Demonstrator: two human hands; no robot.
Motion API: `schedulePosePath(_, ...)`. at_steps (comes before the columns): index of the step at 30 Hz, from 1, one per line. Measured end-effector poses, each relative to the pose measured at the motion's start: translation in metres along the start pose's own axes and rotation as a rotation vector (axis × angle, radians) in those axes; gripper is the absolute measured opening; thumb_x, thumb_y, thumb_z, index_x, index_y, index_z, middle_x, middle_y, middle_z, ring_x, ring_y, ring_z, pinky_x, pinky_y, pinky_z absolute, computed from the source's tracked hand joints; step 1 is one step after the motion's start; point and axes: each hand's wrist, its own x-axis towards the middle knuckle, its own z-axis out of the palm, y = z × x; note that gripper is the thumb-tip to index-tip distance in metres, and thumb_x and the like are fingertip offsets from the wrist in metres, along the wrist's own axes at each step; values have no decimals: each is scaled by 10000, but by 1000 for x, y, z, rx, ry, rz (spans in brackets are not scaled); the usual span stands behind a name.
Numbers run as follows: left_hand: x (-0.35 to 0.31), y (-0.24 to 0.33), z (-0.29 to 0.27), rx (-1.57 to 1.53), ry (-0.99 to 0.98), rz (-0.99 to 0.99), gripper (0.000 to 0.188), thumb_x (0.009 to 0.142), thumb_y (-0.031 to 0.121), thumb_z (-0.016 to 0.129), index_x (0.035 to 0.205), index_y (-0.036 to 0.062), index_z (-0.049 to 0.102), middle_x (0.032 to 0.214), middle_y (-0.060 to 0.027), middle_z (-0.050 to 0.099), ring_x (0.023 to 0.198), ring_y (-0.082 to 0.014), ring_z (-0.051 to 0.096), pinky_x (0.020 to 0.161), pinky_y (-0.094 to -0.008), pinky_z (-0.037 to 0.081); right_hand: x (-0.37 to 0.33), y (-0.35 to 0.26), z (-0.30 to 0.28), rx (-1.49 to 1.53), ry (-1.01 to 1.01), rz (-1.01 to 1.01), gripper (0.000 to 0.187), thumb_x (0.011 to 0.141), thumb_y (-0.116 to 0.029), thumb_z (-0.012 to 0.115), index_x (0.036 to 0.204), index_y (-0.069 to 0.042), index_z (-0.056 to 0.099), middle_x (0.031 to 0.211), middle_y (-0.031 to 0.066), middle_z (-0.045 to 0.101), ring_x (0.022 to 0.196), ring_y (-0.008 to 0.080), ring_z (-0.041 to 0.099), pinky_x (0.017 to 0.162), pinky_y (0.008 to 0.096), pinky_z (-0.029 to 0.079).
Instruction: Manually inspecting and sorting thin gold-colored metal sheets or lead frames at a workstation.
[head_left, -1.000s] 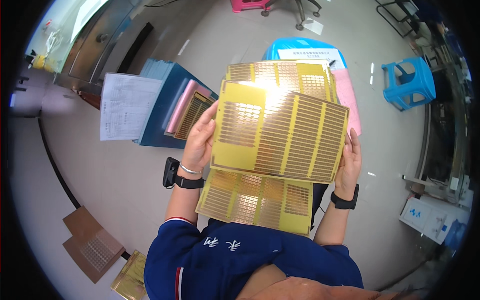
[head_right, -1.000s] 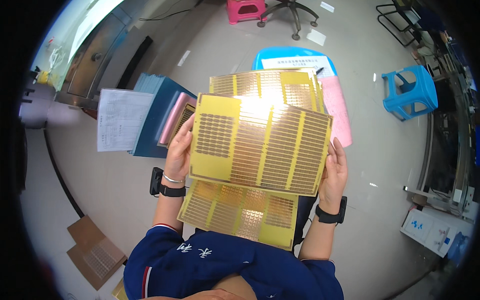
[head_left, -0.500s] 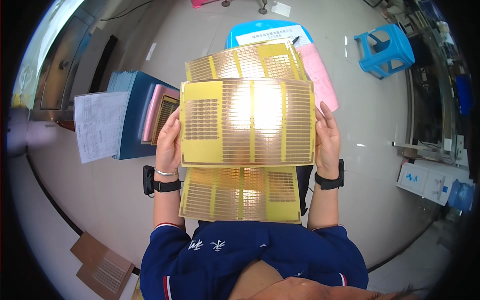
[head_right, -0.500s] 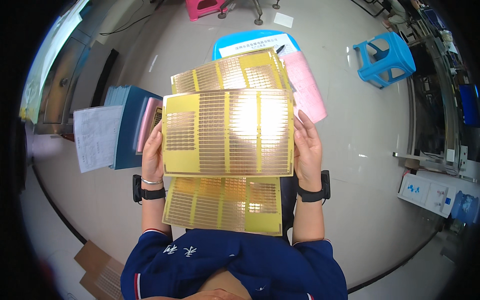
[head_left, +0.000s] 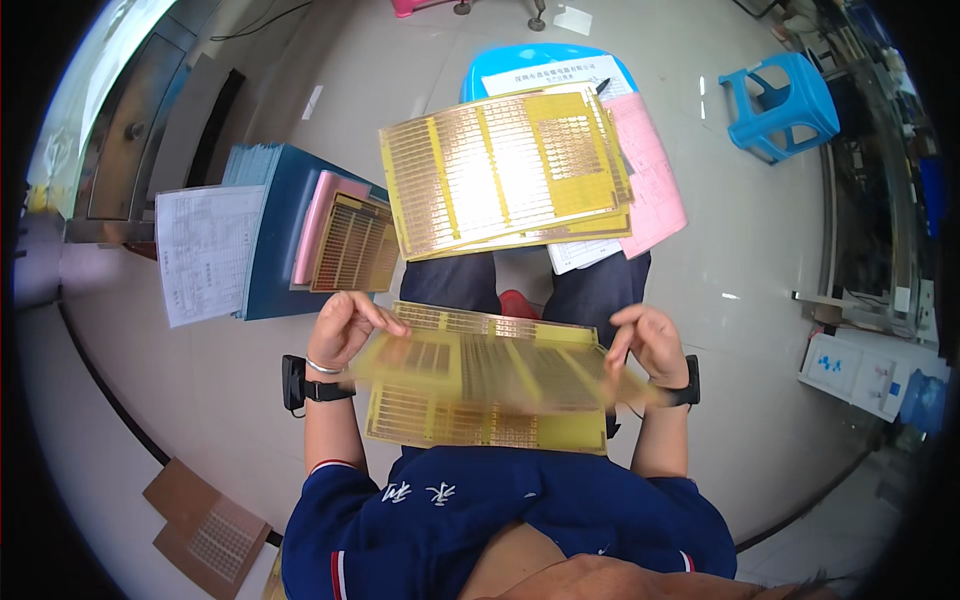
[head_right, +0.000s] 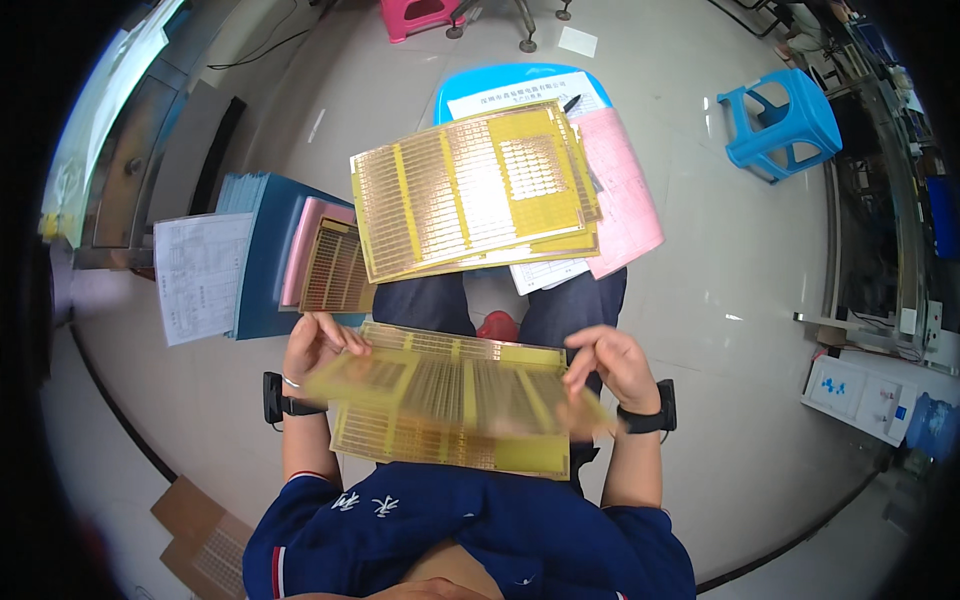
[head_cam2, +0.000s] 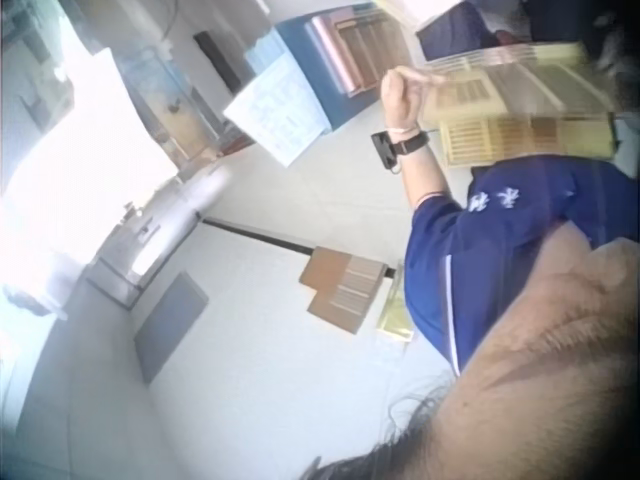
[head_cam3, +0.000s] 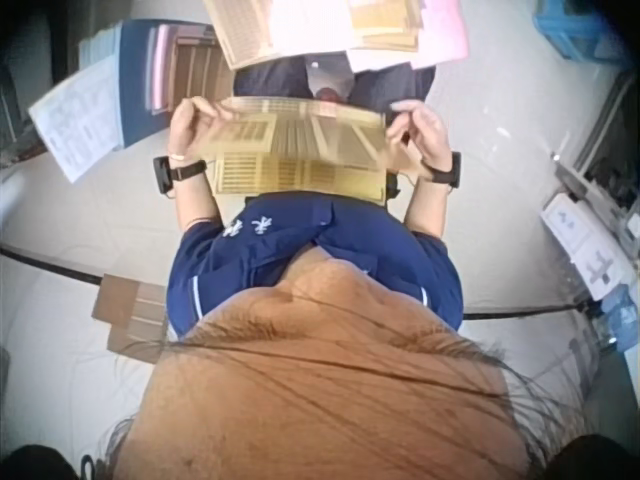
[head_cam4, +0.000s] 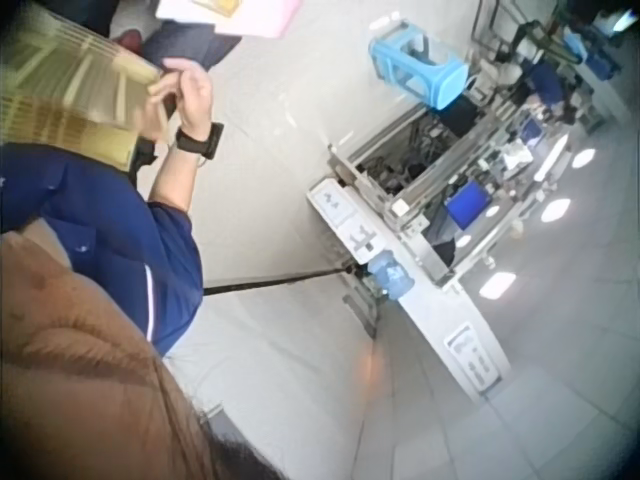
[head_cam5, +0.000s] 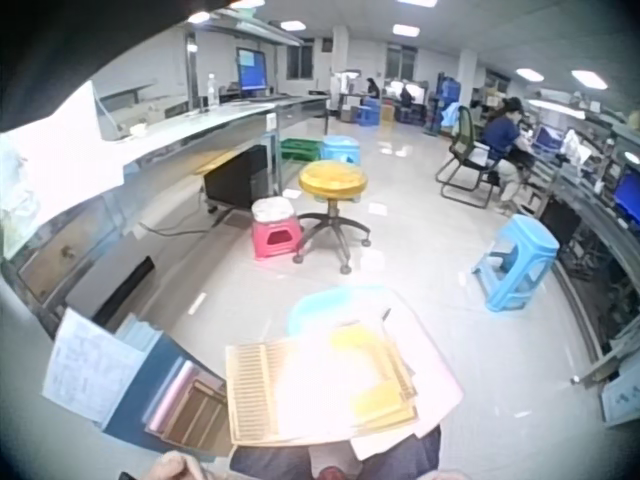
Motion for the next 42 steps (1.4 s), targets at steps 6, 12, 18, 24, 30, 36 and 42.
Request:
schedulePosePath(6, 15, 0, -5, 104, 423, 103, 352, 957, 292, 428, 1044, -33, 532, 999, -203, 622, 890, -267, 637, 787, -360, 533, 11, -3, 6, -294, 186, -100, 364, 965, -254, 418, 1135, 50, 523, 891, 171, 659, 753, 207, 651, 696, 295, 519)
schedulePosePath(12, 56, 6, -6, 236, 691, 52, 305, 956, 190, 445, 1180, -16, 476, 1054, -140, 600, 885, -173, 621, 773, -273, 543, 76, -12, 7, -590, 567, -449, 318, 941, -119, 430, 1213, 39, 479, 1146, 172, 568, 979, 198, 578, 854, 308, 467)
schedulePosePath(18, 91, 3, -9, 270, 609, -90, 262, 922, 105, 496, 1134, -49, 484, 948, -110, 620, 740, -116, 633, 633, -207, 539, 110, -25, 4, -1354, 664, -516, 373, 847, -64, 513, 1216, -6, 496, 1229, 184, 503, 1147, 317, 453, 962, 386, 369)
schedulePosePath(24, 94, 2, -5, 441, 600, -146, 183, 907, 96, 519, 1042, -26, 544, 871, -57, 642, 720, -71, 618, 611, -198, 517, 108, -21, 9, -1379, 728, -399, 342, 877, -91, 511, 1211, -19, 510, 1164, 153, 555, 1033, 250, 520, 885, 348, 417)
schedulePosePath(30, 82, 6, -1, 701, 665, 65, 287, 894, 98, 537, 1153, -25, 559, 988, -54, 637, 910, -83, 576, 794, -231, 462, 94, -29, 5, -433, 651, -283, 323, 942, -130, 468, 1214, 42, 496, 1071, 65, 588, 866, 83, 556, 755, 219, 454)
schedulePosePath(36, 64, 22, 38, 491, 551, 57, 312, 894, 125, 552, 1173, -15, 546, 1083, -76, 614, 948, -119, 581, 830, -260, 465, 81, -24, 10, -257, 640, -287, 292, 955, -152, 452, 1147, 54, 529, 1058, 86, 601, 942, 121, 572, 812, 245, 464)
schedulePosePath(42, 59, 22, 46, 353, 475, 60, 322, 901, 143, 549, 1184, -8, 524, 1054, -76, 627, 923, -103, 597, 783, -237, 487, 72, -26, 15, -182, 663, -306, 307, 960, -166, 439, 1161, 51, 520, 1077, 83, 596, 961, 127, 575, 818, 254, 467)
